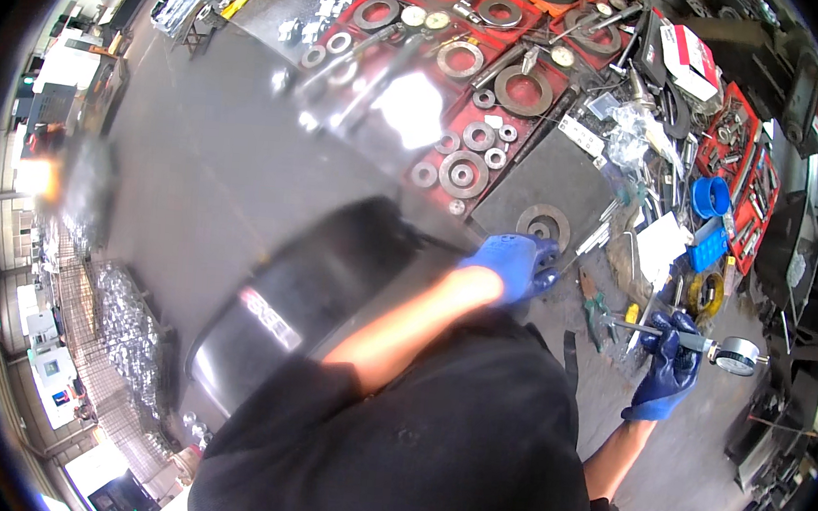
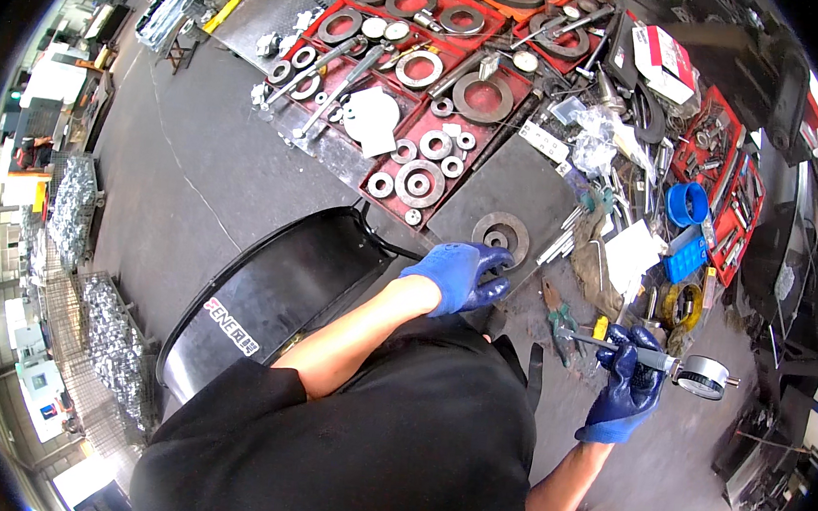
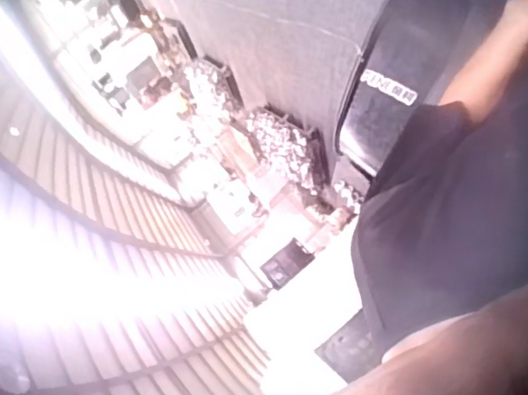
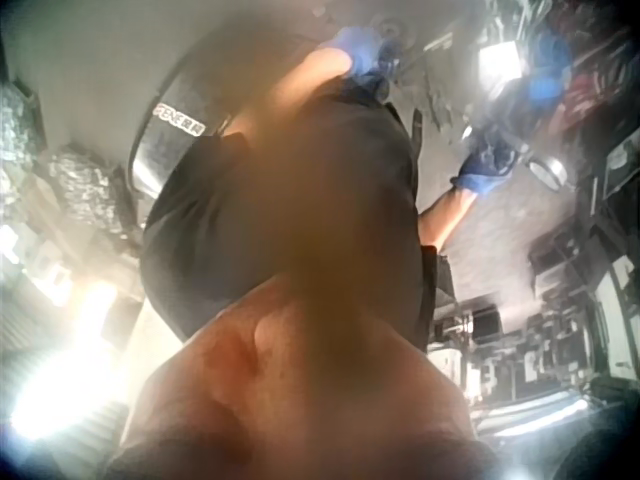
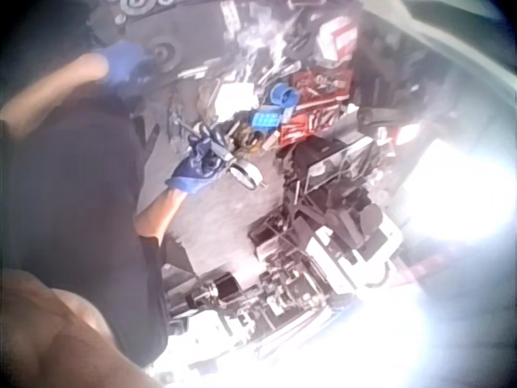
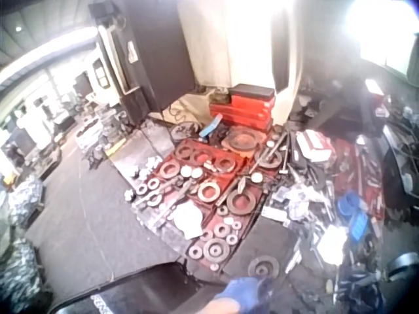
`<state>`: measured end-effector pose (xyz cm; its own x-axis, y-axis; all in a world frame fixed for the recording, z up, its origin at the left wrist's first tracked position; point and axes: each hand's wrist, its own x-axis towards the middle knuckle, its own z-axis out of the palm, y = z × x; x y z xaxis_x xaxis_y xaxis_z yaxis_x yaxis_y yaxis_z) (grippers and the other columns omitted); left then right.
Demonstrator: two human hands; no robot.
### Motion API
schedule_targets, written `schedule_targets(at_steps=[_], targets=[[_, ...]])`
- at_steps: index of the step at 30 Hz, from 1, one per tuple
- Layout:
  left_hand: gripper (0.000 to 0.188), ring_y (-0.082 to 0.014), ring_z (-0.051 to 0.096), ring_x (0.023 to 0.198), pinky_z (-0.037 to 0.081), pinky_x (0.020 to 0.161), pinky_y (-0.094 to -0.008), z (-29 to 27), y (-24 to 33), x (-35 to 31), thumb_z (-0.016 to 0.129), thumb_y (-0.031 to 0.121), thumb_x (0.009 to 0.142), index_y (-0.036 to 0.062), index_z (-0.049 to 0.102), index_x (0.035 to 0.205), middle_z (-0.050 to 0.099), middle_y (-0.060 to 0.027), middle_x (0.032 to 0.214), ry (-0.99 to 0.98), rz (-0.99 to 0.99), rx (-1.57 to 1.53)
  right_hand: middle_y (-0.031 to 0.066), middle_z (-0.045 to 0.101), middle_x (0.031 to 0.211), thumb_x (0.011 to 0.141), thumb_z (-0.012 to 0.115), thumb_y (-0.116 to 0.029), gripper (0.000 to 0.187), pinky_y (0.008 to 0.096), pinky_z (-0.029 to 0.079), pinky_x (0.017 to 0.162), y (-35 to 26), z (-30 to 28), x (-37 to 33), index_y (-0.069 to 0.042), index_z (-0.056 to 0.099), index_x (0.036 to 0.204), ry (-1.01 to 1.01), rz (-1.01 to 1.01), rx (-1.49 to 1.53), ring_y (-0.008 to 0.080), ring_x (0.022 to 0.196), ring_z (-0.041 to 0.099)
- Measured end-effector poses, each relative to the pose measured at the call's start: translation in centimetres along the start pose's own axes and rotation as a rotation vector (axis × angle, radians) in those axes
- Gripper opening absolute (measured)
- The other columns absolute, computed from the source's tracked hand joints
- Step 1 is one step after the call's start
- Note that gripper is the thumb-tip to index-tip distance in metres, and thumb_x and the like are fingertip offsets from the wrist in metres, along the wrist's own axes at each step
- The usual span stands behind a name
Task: The person uses a dial caliper to measure the dimensions of a small metal ring and a cylindrical metal part on a workbench. The person adjusts the caliper jaws, places the tool on the objects, and reads the dial gauge to determine the measurements.
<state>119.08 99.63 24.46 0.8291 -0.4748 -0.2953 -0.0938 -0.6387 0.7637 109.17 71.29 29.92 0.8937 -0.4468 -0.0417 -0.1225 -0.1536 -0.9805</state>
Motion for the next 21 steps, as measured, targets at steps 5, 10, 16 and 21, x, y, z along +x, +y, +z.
schedule_targets(at_steps=[5,10,16,21], targets=[[0.047,-0.0415,0.065,0.106,0.052,0.091,-0.0472,0.9,-0.1,0.5,0.065,0.036,0.091,0.0096,0.062,0.13,0.069,-0.0218,0.113,-0.056,-0.018,0.039,0.014,0.072,0.108,0.1,0.064,-0.017,0.036,0.028,0.052,0.077,0.2,-0.5,-0.2,0.002,0.059,0.129,0.024,0.0,-0.014,0.0178,0.094,0.068],[0.045,-0.0403,0.066,0.105,0.053,0.09,-0.0466,0.9,-1.0,0.6,0.067,0.034,0.09,0.0097,0.063,0.128,0.07,-0.0201,0.113,-0.045,-0.145,0.112,0.0143,0.073,0.107,0.099,0.065,-0.018,0.034,0.0275,0.052,0.077,-1.1,-0.1,-0.2,0.002,0.06,0.127,0.073,-0.025,-0.045,0.0168,0.093,0.067],[0.04,-0.04,0.066,0.1,0.053,0.086,-0.0488,0.8,-2.6,1.6,0.074,0.027,0.083,0.0119,0.064,0.118,0.069,-0.0192,0.106,0.167,-0.211,0.291,0.0155,0.073,0.107,0.1,0.064,-0.017,0.034,0.0283,0.053,0.08,-1.0,-1.0,-0.4,0.003,0.06,0.127,0.094,0.007,-0.012,0.0181,0.095,0.069],[0.075,-0.0369,0.049,0.131,0.044,0.106,-0.0485,3.2,-2.9,2.3,0.085,0.029,0.071,0.0149,0.054,0.138,0.051,-0.0149,0.144,0.378,-0.122,0.476,0.0158,0.073,0.106,0.1,0.064,-0.017,0.033,0.0271,0.053,0.076,-1.0,-1.0,-0.4,0.003,0.06,0.125,0.127,0.028,-0.003,0.0162,0.089,0.068]])
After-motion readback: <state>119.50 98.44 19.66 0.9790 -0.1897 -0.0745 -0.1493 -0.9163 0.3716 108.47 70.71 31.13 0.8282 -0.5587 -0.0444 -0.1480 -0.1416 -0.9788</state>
